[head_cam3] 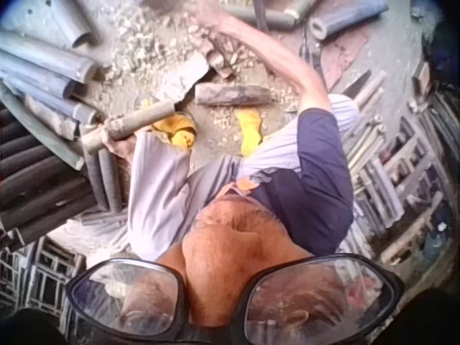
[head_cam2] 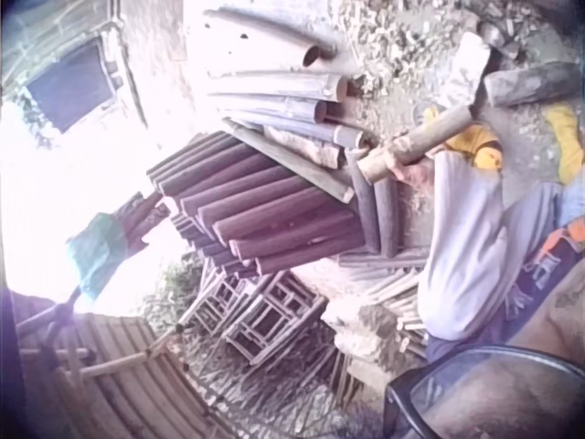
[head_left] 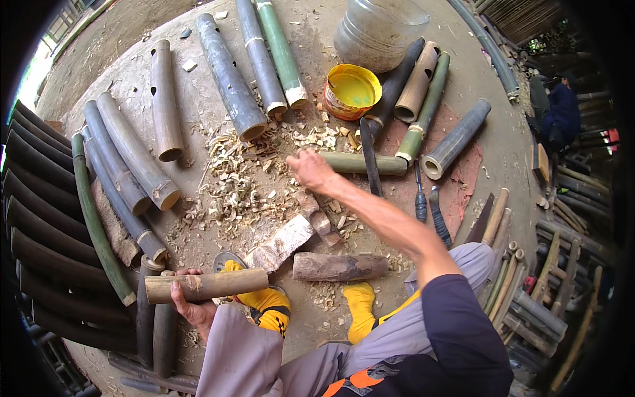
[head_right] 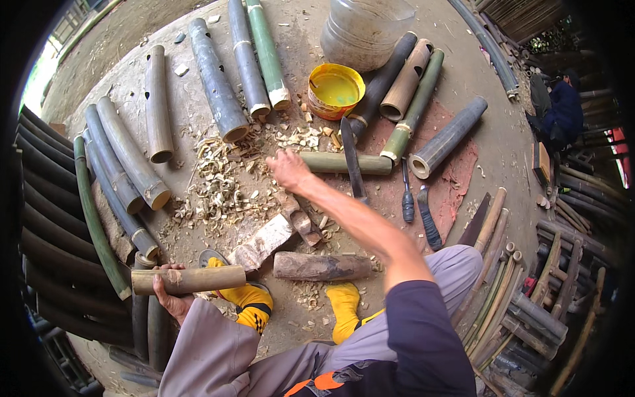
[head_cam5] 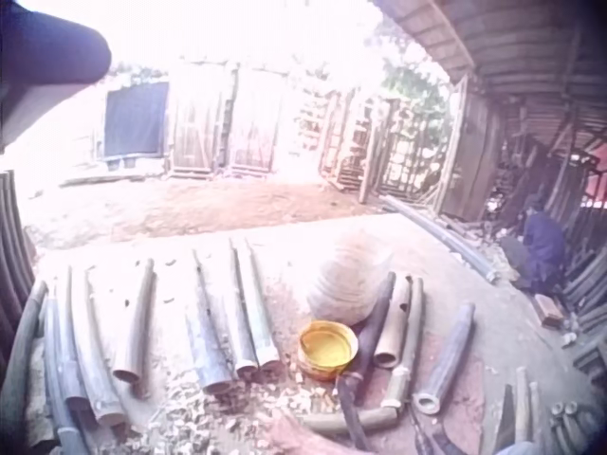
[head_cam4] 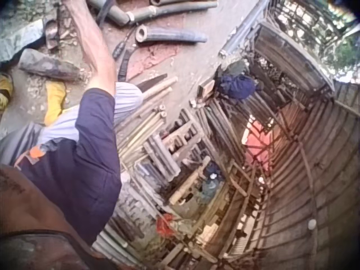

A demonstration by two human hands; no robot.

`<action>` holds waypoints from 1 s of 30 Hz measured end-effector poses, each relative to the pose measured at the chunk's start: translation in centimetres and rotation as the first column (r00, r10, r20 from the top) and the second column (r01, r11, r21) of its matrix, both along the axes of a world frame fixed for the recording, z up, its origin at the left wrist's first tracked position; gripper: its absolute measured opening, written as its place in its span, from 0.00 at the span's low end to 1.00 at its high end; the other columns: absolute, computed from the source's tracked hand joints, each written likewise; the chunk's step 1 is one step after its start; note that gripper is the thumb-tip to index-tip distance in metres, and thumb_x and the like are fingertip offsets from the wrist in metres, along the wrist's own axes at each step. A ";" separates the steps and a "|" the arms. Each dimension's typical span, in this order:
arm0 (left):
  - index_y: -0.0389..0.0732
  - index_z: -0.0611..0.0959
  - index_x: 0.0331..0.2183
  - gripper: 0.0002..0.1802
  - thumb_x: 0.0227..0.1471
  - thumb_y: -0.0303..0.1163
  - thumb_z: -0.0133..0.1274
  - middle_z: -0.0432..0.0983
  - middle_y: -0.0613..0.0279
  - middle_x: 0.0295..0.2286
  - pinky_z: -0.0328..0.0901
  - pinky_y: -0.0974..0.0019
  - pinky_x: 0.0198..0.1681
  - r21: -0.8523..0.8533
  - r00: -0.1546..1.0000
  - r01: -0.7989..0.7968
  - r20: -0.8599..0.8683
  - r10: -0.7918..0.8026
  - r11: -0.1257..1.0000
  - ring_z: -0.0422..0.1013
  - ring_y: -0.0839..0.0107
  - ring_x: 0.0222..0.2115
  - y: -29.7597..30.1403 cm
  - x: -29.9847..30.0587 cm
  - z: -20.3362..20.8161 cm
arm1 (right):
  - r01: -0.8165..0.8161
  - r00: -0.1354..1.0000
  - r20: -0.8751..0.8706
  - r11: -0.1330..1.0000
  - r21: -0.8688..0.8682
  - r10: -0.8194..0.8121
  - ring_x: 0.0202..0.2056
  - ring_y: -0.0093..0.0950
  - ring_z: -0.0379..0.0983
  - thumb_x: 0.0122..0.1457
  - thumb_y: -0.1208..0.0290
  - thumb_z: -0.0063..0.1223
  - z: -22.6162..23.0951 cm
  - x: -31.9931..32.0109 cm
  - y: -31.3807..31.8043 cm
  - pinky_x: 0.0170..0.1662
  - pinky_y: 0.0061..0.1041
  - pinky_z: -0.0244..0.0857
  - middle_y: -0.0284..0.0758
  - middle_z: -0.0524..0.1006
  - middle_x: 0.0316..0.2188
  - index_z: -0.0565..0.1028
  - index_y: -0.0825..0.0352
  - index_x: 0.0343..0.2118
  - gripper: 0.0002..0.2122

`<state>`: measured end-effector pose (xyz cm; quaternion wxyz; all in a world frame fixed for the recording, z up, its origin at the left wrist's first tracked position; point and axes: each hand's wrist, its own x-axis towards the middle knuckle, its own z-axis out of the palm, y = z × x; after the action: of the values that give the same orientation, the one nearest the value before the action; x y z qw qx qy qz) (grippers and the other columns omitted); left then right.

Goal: The person shapes the end of a bamboo pole with a large blade, carving the wood while resting the pole on a block and rotating it by hand.

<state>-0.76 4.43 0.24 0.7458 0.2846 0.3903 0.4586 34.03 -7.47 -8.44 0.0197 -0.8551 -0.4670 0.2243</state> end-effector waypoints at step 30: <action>0.38 0.71 0.42 0.25 0.46 0.44 0.55 0.72 0.57 0.33 0.66 0.57 0.44 0.050 0.989 -0.119 -0.076 0.123 0.992 0.69 0.62 0.34 -3.6 -4.2 3.7 | 0.377 0.874 -0.327 0.926 -0.010 -0.359 0.47 0.44 0.65 0.40 0.63 0.66 5.2 -18.9 -29.3 0.51 0.43 0.58 0.46 0.68 0.46 0.57 0.63 0.59 0.41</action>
<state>-4.94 0.83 3.90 0.6938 0.2953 0.4256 0.5003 15.09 -36.73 -3.27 0.1609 -0.8790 -0.2922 0.3406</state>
